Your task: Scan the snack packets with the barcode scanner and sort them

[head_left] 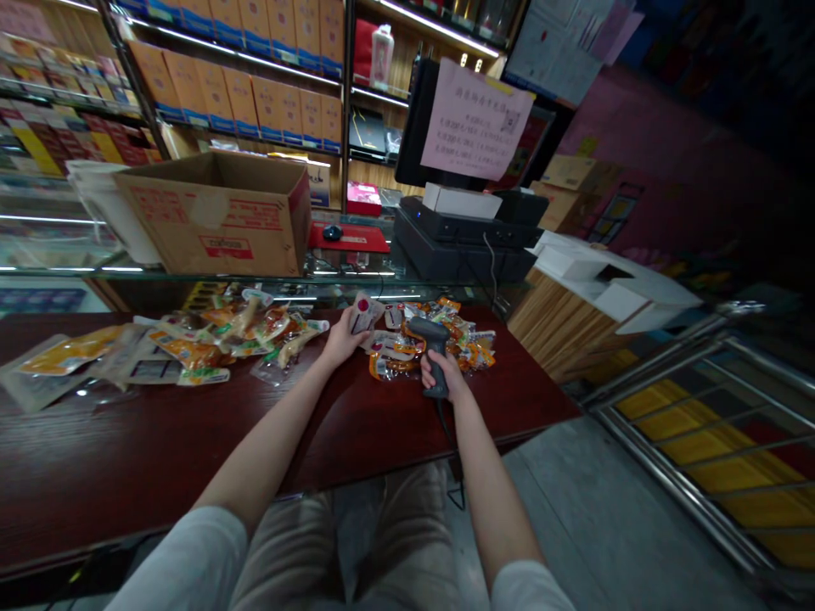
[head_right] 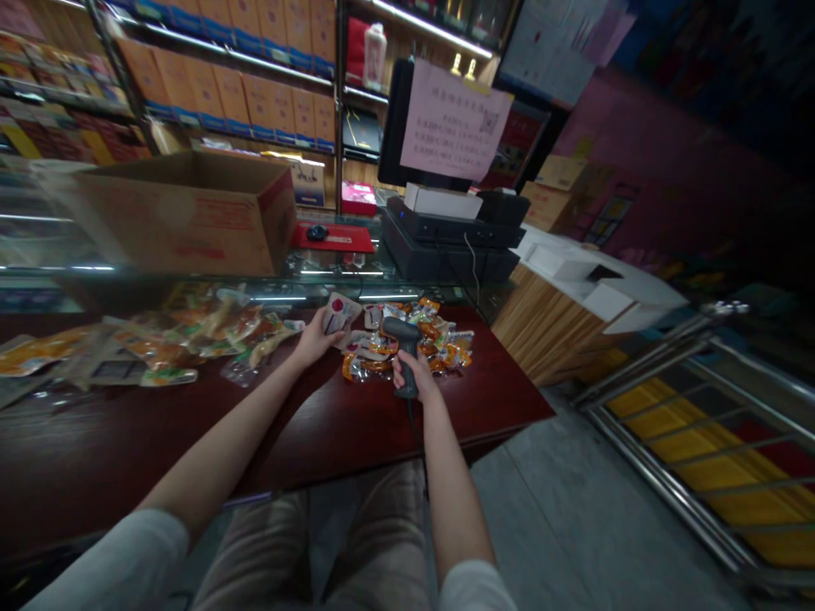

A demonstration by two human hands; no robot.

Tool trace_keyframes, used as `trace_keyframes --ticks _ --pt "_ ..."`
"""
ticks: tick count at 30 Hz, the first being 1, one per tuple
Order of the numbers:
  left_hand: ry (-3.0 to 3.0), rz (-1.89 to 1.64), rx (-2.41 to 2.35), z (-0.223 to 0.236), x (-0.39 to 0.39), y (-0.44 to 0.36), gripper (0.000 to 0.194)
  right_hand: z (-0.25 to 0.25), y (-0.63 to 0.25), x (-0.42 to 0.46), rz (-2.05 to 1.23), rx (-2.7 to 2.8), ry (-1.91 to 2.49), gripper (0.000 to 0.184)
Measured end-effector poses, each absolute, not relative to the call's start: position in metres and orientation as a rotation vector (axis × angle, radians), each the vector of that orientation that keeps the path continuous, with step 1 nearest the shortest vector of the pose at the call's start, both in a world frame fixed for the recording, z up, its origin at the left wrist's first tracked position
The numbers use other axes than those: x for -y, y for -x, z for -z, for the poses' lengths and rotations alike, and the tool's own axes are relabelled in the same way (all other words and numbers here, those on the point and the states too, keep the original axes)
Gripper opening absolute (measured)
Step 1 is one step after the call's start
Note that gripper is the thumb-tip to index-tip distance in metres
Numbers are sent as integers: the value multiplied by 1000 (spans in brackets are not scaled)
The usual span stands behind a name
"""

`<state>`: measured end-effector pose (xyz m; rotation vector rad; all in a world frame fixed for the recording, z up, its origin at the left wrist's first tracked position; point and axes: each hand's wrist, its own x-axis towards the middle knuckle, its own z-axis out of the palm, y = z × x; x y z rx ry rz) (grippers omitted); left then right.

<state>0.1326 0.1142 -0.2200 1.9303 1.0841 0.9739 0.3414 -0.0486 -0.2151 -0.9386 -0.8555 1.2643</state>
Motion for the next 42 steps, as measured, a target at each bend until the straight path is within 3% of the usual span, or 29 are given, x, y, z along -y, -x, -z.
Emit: trace_keyframes --ticks 11,20,28,32,37,42 --pt "-2077 -784 -1051 211 -96 -140 76 218 -333 47 -1369 900 906 33" --pt "-2153 -830 -988 219 -111 -129 84 219 -337 48 -1362 860 887 31" --pt "-2544 -864 -1417 207 -115 -102 63 215 -341 52 -1341 830 855 31" --pt "-2774 -729 -1258 207 -101 -111 47 216 -340 52 -1327 818 855 30" --pt "-2615 -399 -1718 218 -101 -114 60 217 -341 53 -1294 801 842 31" --pt "-2626 -527 -1918 217 -102 -110 54 217 -344 54 -1291 803 802 29"
